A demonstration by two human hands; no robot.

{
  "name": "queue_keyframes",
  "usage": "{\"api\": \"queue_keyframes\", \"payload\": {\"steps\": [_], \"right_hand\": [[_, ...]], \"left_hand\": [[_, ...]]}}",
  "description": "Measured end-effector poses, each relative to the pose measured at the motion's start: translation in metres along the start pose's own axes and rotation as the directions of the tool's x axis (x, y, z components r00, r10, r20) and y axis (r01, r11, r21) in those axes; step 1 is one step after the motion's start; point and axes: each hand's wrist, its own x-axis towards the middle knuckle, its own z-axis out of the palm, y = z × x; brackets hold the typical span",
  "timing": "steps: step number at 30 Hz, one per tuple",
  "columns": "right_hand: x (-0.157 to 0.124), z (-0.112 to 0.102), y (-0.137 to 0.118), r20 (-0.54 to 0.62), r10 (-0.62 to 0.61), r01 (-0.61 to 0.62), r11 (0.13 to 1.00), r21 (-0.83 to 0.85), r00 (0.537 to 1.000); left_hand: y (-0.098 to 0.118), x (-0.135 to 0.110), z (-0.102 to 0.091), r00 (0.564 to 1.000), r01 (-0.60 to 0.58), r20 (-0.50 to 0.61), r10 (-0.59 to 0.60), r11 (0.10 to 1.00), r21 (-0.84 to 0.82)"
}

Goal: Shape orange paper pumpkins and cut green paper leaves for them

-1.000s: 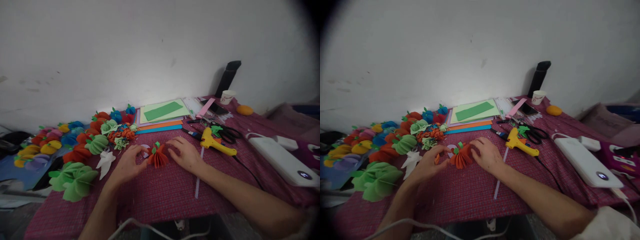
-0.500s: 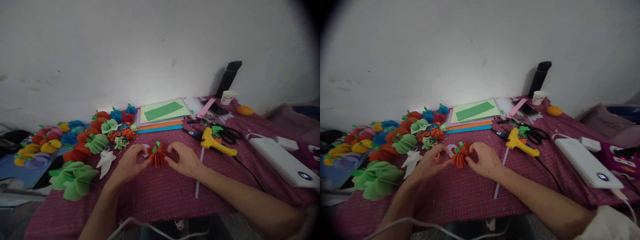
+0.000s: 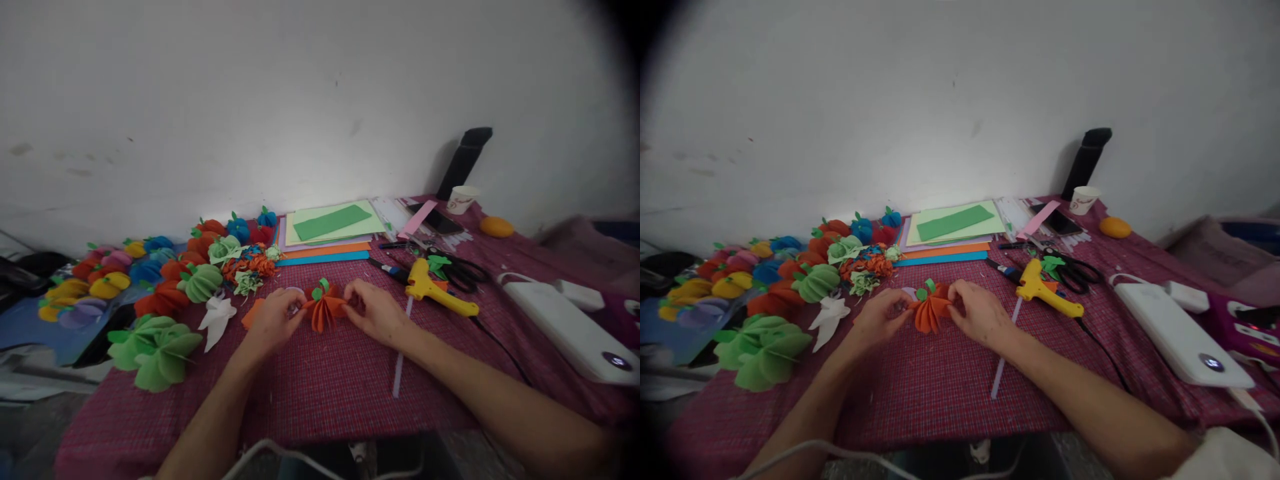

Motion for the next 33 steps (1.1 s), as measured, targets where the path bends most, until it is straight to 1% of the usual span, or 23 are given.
{"api": "queue_keyframes", "payload": {"steps": [4, 6, 9, 11, 14, 16, 20, 21, 23, 25, 27, 30, 33], "right_hand": [[0.001, -0.002, 0.003, 0.076, 0.005, 0.0, 0.998, -0.06, 0.997], [0.001, -0.002, 0.003, 0.078, 0.0, 0.007, 0.997, -0.082, 0.997], [0.001, -0.005, 0.002, 0.048, -0.048, 0.051, 0.995, -0.081, 0.998], [0.001, -0.007, 0.002, 0.03, -0.122, 0.124, 0.991, -0.059, 0.992], [0.002, -0.01, 0.004, 0.014, -0.247, 0.248, 0.968, -0.039, 0.969], [0.002, -0.009, 0.007, 0.017, -0.294, 0.295, 0.954, -0.045, 0.956], [0.003, -0.01, 0.009, 0.063, -0.308, 0.311, 0.949, -0.055, 0.949], [0.003, -0.011, 0.008, 0.073, -0.304, 0.309, 0.95, -0.055, 0.95], [0.003, -0.013, 0.004, 0.088, -0.297, 0.302, 0.952, -0.052, 0.951], [0.003, -0.016, 0.0, 0.097, -0.295, 0.3, 0.953, -0.044, 0.95], [0.002, -0.018, -0.003, 0.091, -0.293, 0.297, 0.954, -0.04, 0.952], [0.002, -0.019, -0.006, 0.084, -0.284, 0.289, 0.956, -0.052, 0.955], [0.003, -0.018, -0.005, 0.093, -0.275, 0.282, 0.956, -0.074, 0.957]], "left_hand": [[-0.003, 0.001, 0.01, 0.999, 0.035, -0.034, -0.034, 0.999, 0.021], [-0.004, 0.001, 0.011, 0.998, 0.035, -0.046, -0.034, 0.999, 0.015], [-0.003, 0.0, 0.006, 0.999, -0.015, -0.05, 0.014, 1.0, -0.012], [-0.002, -0.001, 0.001, 0.998, -0.059, -0.04, 0.057, 0.997, -0.039], [0.0, -0.002, -0.006, 0.996, -0.093, 0.0, 0.094, 0.994, -0.064], [0.001, -0.003, -0.008, 0.996, -0.086, 0.013, 0.088, 0.993, -0.075], [0.009, -0.005, -0.013, 0.997, -0.062, -0.052, 0.057, 0.991, -0.117], [0.012, -0.006, -0.015, 0.997, -0.064, -0.057, 0.057, 0.99, -0.127], [0.017, -0.007, -0.017, 0.997, -0.079, -0.026, 0.076, 0.988, -0.134], [0.022, -0.008, -0.015, 0.994, -0.108, 0.019, 0.11, 0.989, -0.106], [0.025, -0.009, -0.01, 0.991, -0.129, 0.028, 0.129, 0.991, -0.029], [0.028, -0.009, 0.002, 0.992, -0.122, -0.015, 0.124, 0.987, 0.11], [0.031, -0.01, 0.012, 0.994, -0.085, -0.055, 0.098, 0.976, 0.199]]}}
